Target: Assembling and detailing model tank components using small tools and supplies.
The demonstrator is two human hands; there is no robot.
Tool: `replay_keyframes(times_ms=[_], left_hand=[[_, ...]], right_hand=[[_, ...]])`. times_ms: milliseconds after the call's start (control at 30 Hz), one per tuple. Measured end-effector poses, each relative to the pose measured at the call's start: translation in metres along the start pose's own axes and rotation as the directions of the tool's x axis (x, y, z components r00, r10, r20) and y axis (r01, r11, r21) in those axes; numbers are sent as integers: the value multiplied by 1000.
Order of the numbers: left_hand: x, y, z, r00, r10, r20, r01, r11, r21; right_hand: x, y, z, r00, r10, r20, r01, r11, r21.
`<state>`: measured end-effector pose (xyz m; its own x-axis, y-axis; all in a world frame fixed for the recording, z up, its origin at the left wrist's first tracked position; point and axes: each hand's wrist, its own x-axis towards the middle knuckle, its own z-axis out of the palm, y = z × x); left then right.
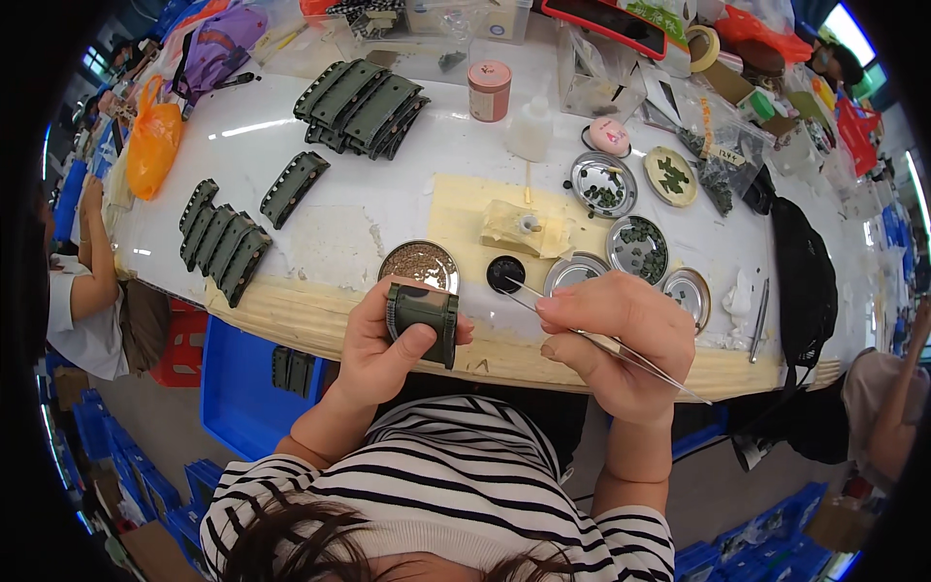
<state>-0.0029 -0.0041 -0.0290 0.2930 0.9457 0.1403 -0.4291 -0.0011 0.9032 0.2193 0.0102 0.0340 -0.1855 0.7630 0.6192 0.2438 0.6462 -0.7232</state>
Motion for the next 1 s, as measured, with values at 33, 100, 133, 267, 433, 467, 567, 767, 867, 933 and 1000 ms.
replay_keyframes(times_ms=[33,100,133,267,433,467,567,767,867,933,1000], left_hand=[[1,-2,-1,999,33,14,-34,999,32],[1,-6,-2,994,96,45,-100,990,97],[1,-7,-4,994,93,52,-99,988,116],[0,-8,-7,993,86,81,-98,982,164],[0,-8,-6,994,61,93,-75,985,157],[0,-7,-7,995,51,90,-66,984,166],[1,1,-5,997,19,77,-35,975,218],[7,17,-1,994,105,42,-113,891,440],[8,21,0,991,129,31,-127,849,512],[9,22,0,986,154,62,-161,784,600],[11,22,-2,972,196,129,-228,662,714]], right_hand=[[-2,1,2,1000,9,-15,-9,1000,9],[-5,4,5,998,28,-48,-27,999,30],[-6,6,6,999,16,-49,-14,999,32],[-9,10,8,995,-8,-96,9,1000,11],[-4,14,11,975,61,-215,-96,984,-153],[2,13,10,975,94,-201,-146,953,-265],[11,19,11,987,101,-129,-153,847,-508],[16,39,20,998,42,-42,-59,780,-622],[17,43,24,998,37,-54,-62,789,-612],[17,42,24,996,10,-83,-58,797,-601],[18,37,22,991,-42,-127,-41,810,-586]])
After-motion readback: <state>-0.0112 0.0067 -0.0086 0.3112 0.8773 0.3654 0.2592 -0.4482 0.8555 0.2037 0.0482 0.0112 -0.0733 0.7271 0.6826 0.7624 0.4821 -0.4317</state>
